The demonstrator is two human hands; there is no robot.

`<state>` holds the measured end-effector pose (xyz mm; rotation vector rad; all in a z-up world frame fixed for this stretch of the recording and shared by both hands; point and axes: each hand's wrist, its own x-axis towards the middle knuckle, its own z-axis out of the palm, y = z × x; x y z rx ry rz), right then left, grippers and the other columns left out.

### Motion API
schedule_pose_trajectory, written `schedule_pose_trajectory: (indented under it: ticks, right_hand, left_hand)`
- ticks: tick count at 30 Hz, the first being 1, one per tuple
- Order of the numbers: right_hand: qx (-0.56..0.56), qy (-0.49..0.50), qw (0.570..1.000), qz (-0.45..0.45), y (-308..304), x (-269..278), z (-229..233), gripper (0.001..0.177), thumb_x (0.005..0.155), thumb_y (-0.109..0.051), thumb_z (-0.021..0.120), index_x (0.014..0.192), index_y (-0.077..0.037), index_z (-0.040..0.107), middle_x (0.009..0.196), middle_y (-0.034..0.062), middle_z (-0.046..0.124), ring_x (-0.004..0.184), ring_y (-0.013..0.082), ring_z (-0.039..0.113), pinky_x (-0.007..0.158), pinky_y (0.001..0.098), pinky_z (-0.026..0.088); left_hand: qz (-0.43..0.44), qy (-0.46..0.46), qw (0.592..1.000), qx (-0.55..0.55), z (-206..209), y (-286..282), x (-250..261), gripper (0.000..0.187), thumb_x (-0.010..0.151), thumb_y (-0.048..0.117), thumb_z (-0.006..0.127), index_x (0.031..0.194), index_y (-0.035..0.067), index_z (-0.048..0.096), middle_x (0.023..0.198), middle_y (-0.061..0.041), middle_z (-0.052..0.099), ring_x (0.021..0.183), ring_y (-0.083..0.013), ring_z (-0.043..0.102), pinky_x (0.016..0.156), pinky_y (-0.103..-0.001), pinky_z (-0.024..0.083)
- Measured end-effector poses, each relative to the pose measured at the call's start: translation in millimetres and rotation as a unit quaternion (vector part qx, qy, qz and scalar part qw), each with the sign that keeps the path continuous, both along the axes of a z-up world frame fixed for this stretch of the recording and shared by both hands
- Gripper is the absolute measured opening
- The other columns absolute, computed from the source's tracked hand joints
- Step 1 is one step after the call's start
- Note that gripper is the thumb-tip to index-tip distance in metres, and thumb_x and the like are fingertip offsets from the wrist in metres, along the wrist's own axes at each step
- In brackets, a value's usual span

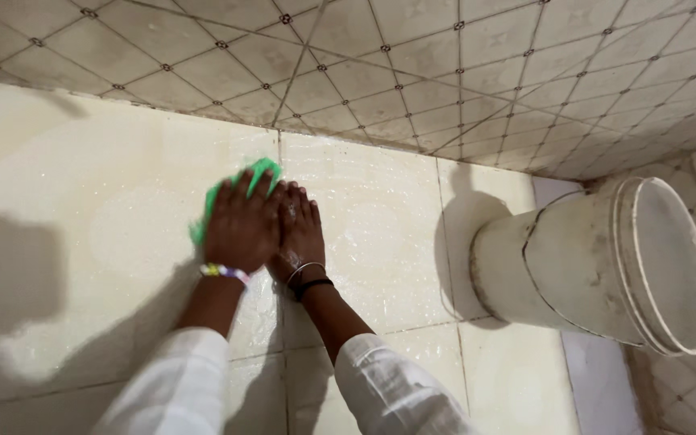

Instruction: The person scrubs the tiled floor by hand using a green sponge, frequently rinsing the sponge in a bucket of water and using cleaning powder from a container.

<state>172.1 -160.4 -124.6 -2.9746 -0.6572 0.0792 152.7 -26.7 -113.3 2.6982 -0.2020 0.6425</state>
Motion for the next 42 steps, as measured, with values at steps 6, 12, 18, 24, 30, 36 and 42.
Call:
schedule_pose_trajectory:
  ticks: [6, 12, 18, 24, 30, 36, 42]
  right_hand:
    - [0.036, -0.033, 0.998, -0.037, 5.6, -7.9, 0.5, 0.068, 0.1, -0.026, 0.035, 0.164, -0.006, 0.02, 0.172, 0.0151, 0.02, 0.159, 0.0307, 0.015, 0.128, 0.0473, 0.009]
    - [0.093, -0.027, 0.995, -0.035, 10.6, -0.9, 9.7, 0.065, 0.102, -0.028, 0.036, 0.162, -0.005, 0.025, 0.17, 0.0175, 0.025, 0.159, 0.0334, 0.019, 0.129, 0.048, 0.011]
    - [0.08, -0.047, 0.995, -0.037, 9.7, 26.1, -5.2, 0.067, 0.1, -0.029, 0.04, 0.16, -0.003, 0.029, 0.168, 0.0196, 0.027, 0.159, 0.0347, 0.022, 0.13, 0.0473, 0.014]
    - [0.098, -0.026, 0.994, -0.052, 11.7, 23.3, 5.3, 0.065, 0.102, -0.029, 0.033, 0.162, -0.004, 0.025, 0.17, 0.0179, 0.024, 0.158, 0.0331, 0.019, 0.129, 0.0479, 0.011]
    - [0.051, -0.032, 0.997, -0.044, 17.2, 30.1, -1.2, 0.067, 0.102, -0.029, 0.029, 0.162, -0.002, 0.02, 0.169, 0.0179, 0.017, 0.158, 0.0316, 0.013, 0.127, 0.0469, 0.008]
    - [0.039, -0.007, 0.997, -0.06, 18.2, 30.3, 5.0, 0.067, 0.1, -0.029, 0.033, 0.161, -0.002, 0.022, 0.17, 0.0175, 0.018, 0.158, 0.0319, 0.013, 0.127, 0.0466, 0.007]
    - [0.063, -0.015, 0.997, -0.053, 12.9, 30.2, 2.2, 0.067, 0.101, -0.03, 0.034, 0.161, -0.003, 0.023, 0.17, 0.0168, 0.02, 0.158, 0.0314, 0.014, 0.128, 0.0471, 0.008]
  left_hand:
    - [0.085, 0.054, 0.971, 0.217, 14.9, 152.5, 34.3, 0.058, 0.095, 0.024, 0.05, 0.151, 0.014, 0.06, 0.157, -0.01, 0.057, 0.139, -0.0324, 0.057, 0.111, -0.046, 0.043]
    - [0.01, 0.288, 0.916, 0.28, 27.7, 81.1, 44.5, 0.038, 0.109, 0.034, 0.043, 0.124, 0.019, 0.075, 0.147, -0.003, 0.066, 0.142, -0.0257, 0.056, 0.129, -0.038, 0.037]
    - [-0.142, 0.078, 0.984, 0.078, 20.6, 27.4, 88.3, 0.053, 0.091, 0.025, 0.052, 0.143, 0.012, 0.057, 0.15, -0.007, 0.057, 0.138, -0.0324, 0.051, 0.117, -0.047, 0.035]
    - [-0.036, 0.081, 0.98, 0.177, 12.2, 185.0, 45.6, 0.055, 0.096, 0.017, 0.048, 0.151, 0.014, 0.052, 0.156, -0.007, 0.051, 0.144, -0.0314, 0.046, 0.125, -0.045, 0.03]
    - [0.173, 0.105, 0.95, 0.238, -27.8, 224.5, 35.7, 0.047, 0.101, 0.022, 0.05, 0.145, 0.009, 0.058, 0.148, -0.014, 0.058, 0.134, -0.0341, 0.054, 0.123, -0.049, 0.036]
    - [0.084, 0.012, 0.982, 0.166, -19.7, 113.2, 47.2, 0.053, 0.098, 0.028, 0.053, 0.145, 0.006, 0.061, 0.152, -0.016, 0.059, 0.137, -0.0406, 0.055, 0.12, -0.051, 0.036]
    - [0.272, 0.085, 0.924, 0.254, -29.3, 214.7, 39.2, 0.052, 0.108, 0.026, 0.045, 0.149, -0.005, 0.051, 0.15, -0.022, 0.054, 0.141, -0.0365, 0.048, 0.131, -0.047, 0.026]
